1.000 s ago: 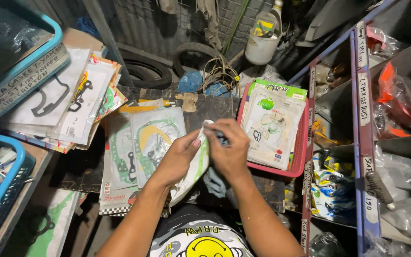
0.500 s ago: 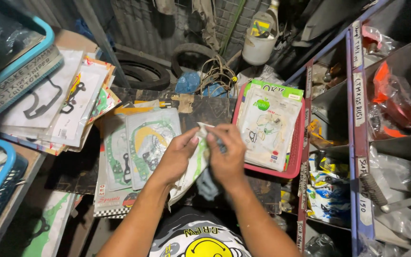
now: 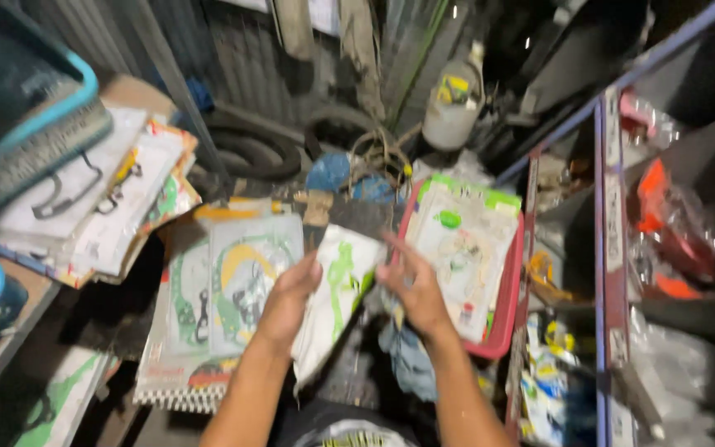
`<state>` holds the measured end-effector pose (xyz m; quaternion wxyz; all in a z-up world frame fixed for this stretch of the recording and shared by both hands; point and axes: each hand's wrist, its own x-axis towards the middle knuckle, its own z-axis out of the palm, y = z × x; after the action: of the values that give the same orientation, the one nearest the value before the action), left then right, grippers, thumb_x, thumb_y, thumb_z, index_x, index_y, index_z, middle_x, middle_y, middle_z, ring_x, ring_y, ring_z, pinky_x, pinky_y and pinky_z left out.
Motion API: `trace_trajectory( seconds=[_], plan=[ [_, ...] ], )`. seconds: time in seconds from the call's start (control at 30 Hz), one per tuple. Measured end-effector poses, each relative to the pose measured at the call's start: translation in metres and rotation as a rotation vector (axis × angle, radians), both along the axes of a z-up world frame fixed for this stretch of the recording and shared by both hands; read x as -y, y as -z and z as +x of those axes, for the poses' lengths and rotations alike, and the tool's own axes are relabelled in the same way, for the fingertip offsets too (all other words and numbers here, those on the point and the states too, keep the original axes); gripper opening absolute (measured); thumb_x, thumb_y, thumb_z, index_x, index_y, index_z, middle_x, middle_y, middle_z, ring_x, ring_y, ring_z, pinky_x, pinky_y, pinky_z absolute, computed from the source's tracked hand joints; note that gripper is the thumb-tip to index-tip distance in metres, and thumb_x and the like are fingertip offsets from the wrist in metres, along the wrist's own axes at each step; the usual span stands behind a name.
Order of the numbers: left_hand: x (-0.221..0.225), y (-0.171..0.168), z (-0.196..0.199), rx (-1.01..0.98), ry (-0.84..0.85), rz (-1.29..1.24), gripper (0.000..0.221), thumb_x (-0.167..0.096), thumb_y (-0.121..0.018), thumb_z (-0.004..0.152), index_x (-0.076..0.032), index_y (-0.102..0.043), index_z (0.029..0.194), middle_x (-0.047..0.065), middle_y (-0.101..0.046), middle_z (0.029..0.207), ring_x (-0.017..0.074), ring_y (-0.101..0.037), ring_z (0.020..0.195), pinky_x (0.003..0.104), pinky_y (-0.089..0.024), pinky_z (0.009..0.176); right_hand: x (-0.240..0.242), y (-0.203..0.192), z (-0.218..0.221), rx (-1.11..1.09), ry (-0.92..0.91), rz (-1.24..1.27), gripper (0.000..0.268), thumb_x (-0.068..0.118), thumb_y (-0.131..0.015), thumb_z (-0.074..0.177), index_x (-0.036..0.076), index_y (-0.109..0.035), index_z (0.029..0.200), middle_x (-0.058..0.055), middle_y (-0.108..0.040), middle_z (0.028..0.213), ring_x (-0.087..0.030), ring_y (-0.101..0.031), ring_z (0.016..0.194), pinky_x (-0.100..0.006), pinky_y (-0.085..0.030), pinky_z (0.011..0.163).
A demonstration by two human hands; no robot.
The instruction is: Cleaning and inspecting motorcycle gasket kits using a cloth.
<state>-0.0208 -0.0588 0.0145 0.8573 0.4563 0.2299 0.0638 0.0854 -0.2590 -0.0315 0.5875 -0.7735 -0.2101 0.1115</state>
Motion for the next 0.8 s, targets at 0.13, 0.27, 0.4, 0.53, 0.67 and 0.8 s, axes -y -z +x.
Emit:
trace_trajectory(
  seconds=[0.13,0.27,0.4,0.53,0.67,0.8],
  plan=[
    [0.0,0.007,-0.002,-0.095,-0.088,-0.105,0.048,-0.014,-0.064,0.094,0.006,-0.061,0.137,0.021,-0.071,0.121,0.0289,-0.068,0.108,0.042,-0.05,0.102,-0.009,-0.024,0.013,-0.255,0.002,0.039,0.034,0.034,-0.082,0.084,0.014,-0.08,0.111,0.003,-0.068,0.072,-0.009,-0.06,0.074,-0.027,-0.051,0.081],
    [-0.001,-0.007,-0.01,-0.087,0.006,-0.047,0.048,-0.013,-0.067,0.091,0.003,-0.063,0.137,0.019,-0.075,0.114,0.0268,-0.072,0.1,0.041,-0.057,0.091,-0.016,-0.036,0.017,-0.299,-0.065,-0.011,0.027,0.03,-0.085,0.082,0.012,-0.08,0.101,0.003,-0.066,0.063,-0.007,-0.056,0.063,-0.023,-0.048,0.068],
    [-0.011,-0.022,-0.012,-0.149,0.237,0.335,0.042,-0.014,-0.064,0.094,-0.007,-0.069,0.135,0.014,-0.077,0.115,0.0167,-0.066,0.1,0.037,-0.055,0.094,-0.03,-0.049,0.005,-0.309,-0.202,-0.081,0.025,0.026,-0.085,0.082,0.009,-0.079,0.098,0.002,-0.066,0.063,-0.007,-0.055,0.063,-0.023,-0.047,0.065],
    [-0.02,-0.022,-0.022,-0.023,0.165,0.124,0.043,-0.006,-0.05,0.099,-0.001,-0.064,0.139,0.02,-0.072,0.128,0.0217,-0.065,0.112,0.04,-0.055,0.098,-0.043,-0.045,-0.006,-0.308,-0.125,0.077,0.03,0.022,-0.082,0.085,0.007,-0.077,0.11,-0.002,-0.072,0.073,-0.009,-0.06,0.074,-0.029,-0.053,0.078],
    [-0.047,-0.025,-0.027,0.054,0.275,-0.177,0.05,-0.003,-0.051,0.096,0.0,-0.056,0.146,0.018,-0.071,0.118,0.0169,-0.066,0.082,0.026,-0.053,0.069,-0.06,-0.038,-0.02,-0.376,0.13,0.36,0.029,0.017,-0.067,0.093,-0.001,-0.069,0.116,-0.011,-0.07,0.098,-0.016,-0.061,0.083,-0.026,-0.048,0.079],
    [-0.071,-0.028,-0.035,0.16,0.274,-0.395,0.057,-0.004,-0.052,0.093,0.005,-0.047,0.149,0.02,-0.059,0.144,0.0266,-0.061,0.119,0.037,-0.047,0.104,-0.101,-0.048,-0.06,-0.043,0.245,0.081,0.036,0.028,-0.075,0.082,0.003,-0.075,0.107,-0.008,-0.077,0.103,-0.018,-0.068,0.094,-0.029,-0.052,0.091]
  ],
)
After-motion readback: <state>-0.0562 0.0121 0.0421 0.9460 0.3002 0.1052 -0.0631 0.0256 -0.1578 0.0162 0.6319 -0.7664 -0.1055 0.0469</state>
